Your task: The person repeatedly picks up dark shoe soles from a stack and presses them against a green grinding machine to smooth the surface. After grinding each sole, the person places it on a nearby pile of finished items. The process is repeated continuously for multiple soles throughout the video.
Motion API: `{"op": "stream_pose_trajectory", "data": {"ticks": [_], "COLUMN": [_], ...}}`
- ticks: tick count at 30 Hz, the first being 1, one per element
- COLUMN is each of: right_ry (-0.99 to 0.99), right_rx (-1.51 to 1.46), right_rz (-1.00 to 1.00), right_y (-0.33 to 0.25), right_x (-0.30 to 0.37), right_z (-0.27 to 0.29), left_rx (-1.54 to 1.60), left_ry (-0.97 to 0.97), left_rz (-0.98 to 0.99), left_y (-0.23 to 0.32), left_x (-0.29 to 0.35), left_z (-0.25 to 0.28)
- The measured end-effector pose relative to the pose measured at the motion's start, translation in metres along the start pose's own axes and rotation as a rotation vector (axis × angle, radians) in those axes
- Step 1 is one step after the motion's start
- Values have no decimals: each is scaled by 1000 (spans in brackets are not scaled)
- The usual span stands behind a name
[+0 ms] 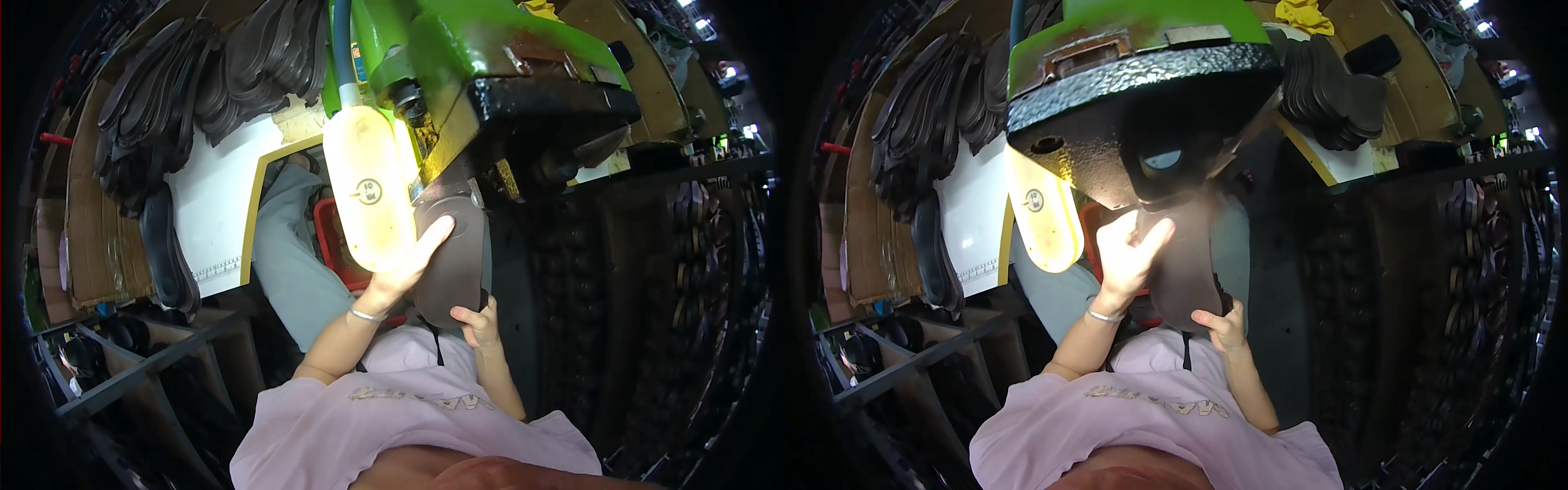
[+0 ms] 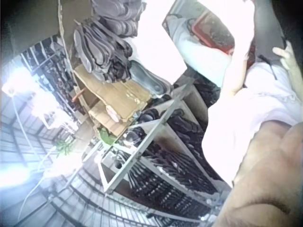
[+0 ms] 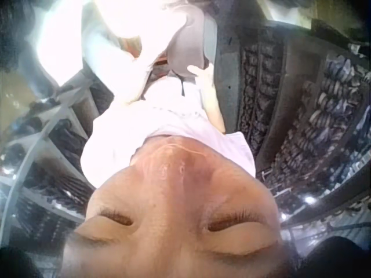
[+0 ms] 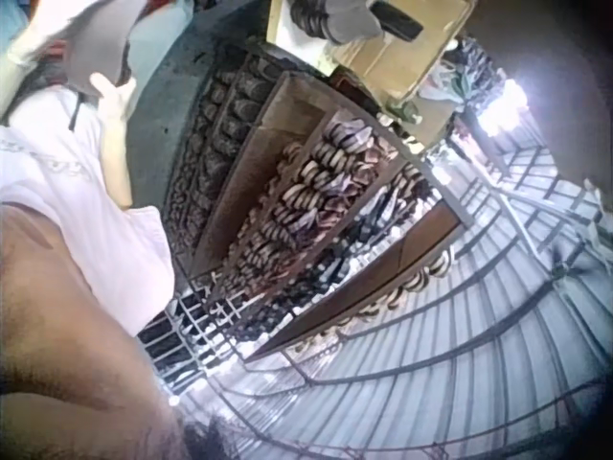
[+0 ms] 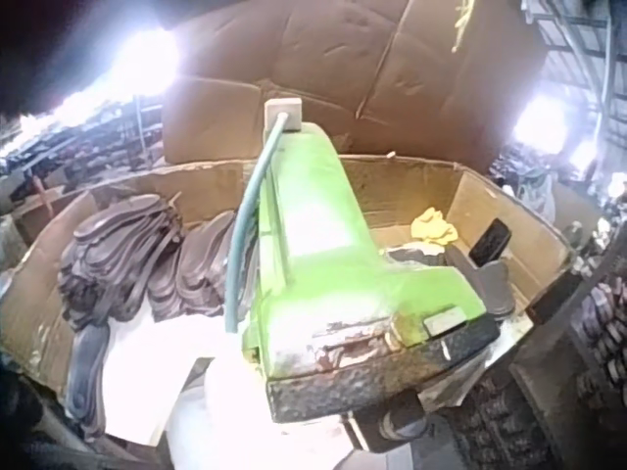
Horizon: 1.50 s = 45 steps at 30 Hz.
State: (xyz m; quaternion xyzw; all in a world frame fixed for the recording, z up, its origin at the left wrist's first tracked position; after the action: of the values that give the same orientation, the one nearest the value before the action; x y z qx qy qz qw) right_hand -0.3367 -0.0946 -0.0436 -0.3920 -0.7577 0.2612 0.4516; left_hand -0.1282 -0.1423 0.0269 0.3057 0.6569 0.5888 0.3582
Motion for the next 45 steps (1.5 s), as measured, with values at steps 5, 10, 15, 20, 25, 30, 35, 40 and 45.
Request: {"op": "stream_pose_trajectory", "data": {"ticks": [5, 10, 15, 20, 25, 30, 35, 40, 45], "right_ry": [149, 290, 141, -11, -119, -80, -41, 112, 67], "right_rx": [-11, 29, 21, -113, -104, 7, 64, 50, -33], "right_rz": [210, 512, 506, 325, 336, 430, 579, 729, 661], "right_y": [-37, -119, -177, -165, -134, -114, -148, -193, -194], "right_x": [-3, -41, -96, -125, -113, -99, -111, -117, -129], "right_z": [22, 5, -38, -64, -86, -100, -65, -56, -57], "left_rx": [72, 15, 160, 420, 360, 122, 34, -21, 114], "left_ry": [127, 113, 79, 15, 18, 77, 94, 139, 53], "left_rz": [64, -23, 41, 124, 116, 103, -4, -216, -168], "left_y": [-18, -29, -17, 9, 20, 5, 10, -9, -20], "left_x": [22, 19, 6, -2, -4, 12, 20, 5, 0], "left_z": [15, 15, 22, 56, 101, 130, 83, 17, 22]}}
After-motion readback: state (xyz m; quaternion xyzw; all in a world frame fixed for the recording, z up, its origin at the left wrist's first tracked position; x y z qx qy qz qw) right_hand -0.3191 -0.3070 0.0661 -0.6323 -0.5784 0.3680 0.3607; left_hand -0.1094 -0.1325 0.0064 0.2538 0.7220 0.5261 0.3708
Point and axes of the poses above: each hand's wrist, its own x-axis away from the middle knuckle, its own z-axis out of the back of the hand, y = z × x, the point moved 1 cm from there along -x, towards the middle knuckle, and after that the axes turned 9 degrees about y, right-handed, at the moved point
